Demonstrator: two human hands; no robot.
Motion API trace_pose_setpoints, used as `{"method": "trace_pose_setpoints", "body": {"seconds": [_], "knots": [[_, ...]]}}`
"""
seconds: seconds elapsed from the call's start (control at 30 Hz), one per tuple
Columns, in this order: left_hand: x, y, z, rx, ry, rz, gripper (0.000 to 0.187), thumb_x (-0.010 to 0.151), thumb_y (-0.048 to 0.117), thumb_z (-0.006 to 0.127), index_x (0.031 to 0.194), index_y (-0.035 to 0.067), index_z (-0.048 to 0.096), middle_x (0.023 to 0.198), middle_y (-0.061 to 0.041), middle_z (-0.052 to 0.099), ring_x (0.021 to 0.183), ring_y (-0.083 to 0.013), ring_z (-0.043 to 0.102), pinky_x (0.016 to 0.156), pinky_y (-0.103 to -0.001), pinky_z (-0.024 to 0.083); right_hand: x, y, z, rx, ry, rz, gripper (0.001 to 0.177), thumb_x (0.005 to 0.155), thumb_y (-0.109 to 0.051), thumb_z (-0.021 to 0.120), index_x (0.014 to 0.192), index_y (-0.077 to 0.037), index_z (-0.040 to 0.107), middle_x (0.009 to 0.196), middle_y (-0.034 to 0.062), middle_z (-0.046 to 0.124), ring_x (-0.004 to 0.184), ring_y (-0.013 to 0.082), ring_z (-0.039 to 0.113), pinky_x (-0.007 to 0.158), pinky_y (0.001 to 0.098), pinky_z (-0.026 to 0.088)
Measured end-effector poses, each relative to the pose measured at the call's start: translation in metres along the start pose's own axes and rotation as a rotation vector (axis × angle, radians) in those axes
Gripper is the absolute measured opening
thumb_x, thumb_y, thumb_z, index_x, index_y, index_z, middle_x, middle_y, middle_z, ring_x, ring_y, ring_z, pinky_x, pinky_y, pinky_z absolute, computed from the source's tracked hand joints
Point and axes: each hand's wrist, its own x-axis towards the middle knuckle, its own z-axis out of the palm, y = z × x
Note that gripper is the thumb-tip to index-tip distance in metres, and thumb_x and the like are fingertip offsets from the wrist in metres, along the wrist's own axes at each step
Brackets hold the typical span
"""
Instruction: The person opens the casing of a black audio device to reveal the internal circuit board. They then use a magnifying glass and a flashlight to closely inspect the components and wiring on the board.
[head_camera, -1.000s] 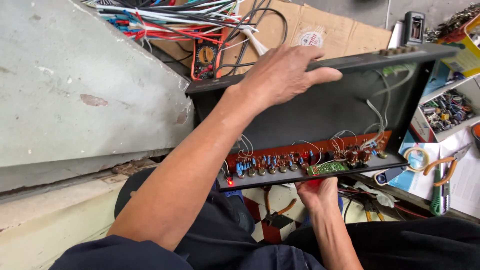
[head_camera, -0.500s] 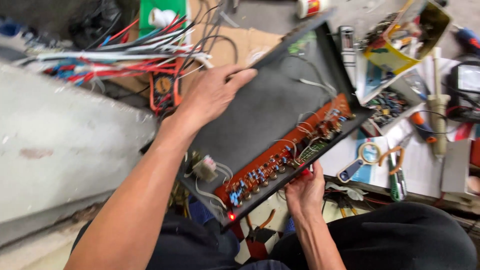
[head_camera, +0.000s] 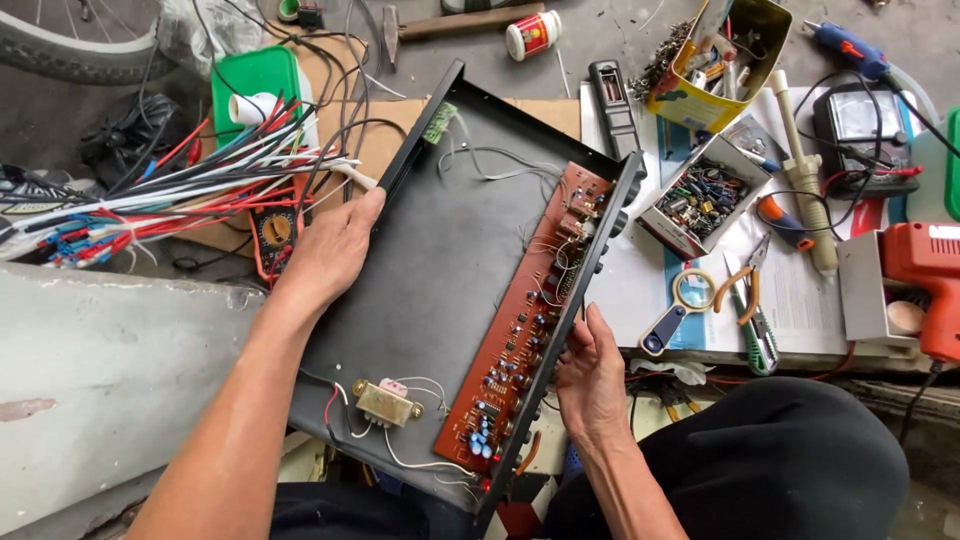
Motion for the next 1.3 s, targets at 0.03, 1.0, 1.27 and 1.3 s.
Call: {"method": "trace_pose_setpoints", "body": {"seconds": [0.03,1.0,1.27,1.3], "knots": [[-0.002,0.001,-0.001,0.004,-0.001,0.001,0.075,0.111,0.075,0.041,0.143,0.017,0.078,0.132,-0.024,0.077,0.136,-0.0458,0.065,0.116,-0.058,0.047,-0.002,-0.003,0.002,0.004,0.001,0.0,0.055,0.102,-0.061,0.068,0.111,-0.01,0.086,0.094,0.0047,0.08,0.089,0.0221,0.076,0.083,0.0364,0.06],[0.028,-0.079,0.103,-0.144,0.171,-0.334,0.082,0.105,0.071,0.024,0.16,0.023,0.06,0.166,-0.016,0.056,0.155,-0.0495,0.043,0.131,-0.055,0.03,0.066,-0.073,0.049,-0.463,0.032,0.165,0.101,0.085,-0.072,0.05,0.169,-0.016,0.055,0.169,0.0264,0.055,0.162,0.0458,0.044,0.134,0.0585,0.022],[0.065,-0.067,0.131,-0.148,0.187,-0.452,0.08,0.109,0.071,0.023,0.156,0.023,0.066,0.158,-0.016,0.065,0.147,-0.0446,0.058,0.121,-0.054,0.041,0.133,-0.088,0.052,-0.512,0.105,0.065,0.087,0.091,-0.071,0.055,0.155,-0.015,0.069,0.13,0.0112,0.071,0.076,0.0163,0.034,0.073,0.0301,0.025],[0.075,-0.066,0.133,-0.202,0.199,-0.431,0.079,0.111,0.069,0.026,0.157,0.019,0.066,0.159,-0.018,0.065,0.147,-0.0453,0.057,0.121,-0.055,0.041,0.14,-0.091,0.051,-0.499,0.089,0.06,0.087,0.091,-0.073,0.055,0.154,-0.015,0.07,0.116,0.0055,0.069,0.074,0.0148,0.034,0.072,0.0297,0.024]]}}
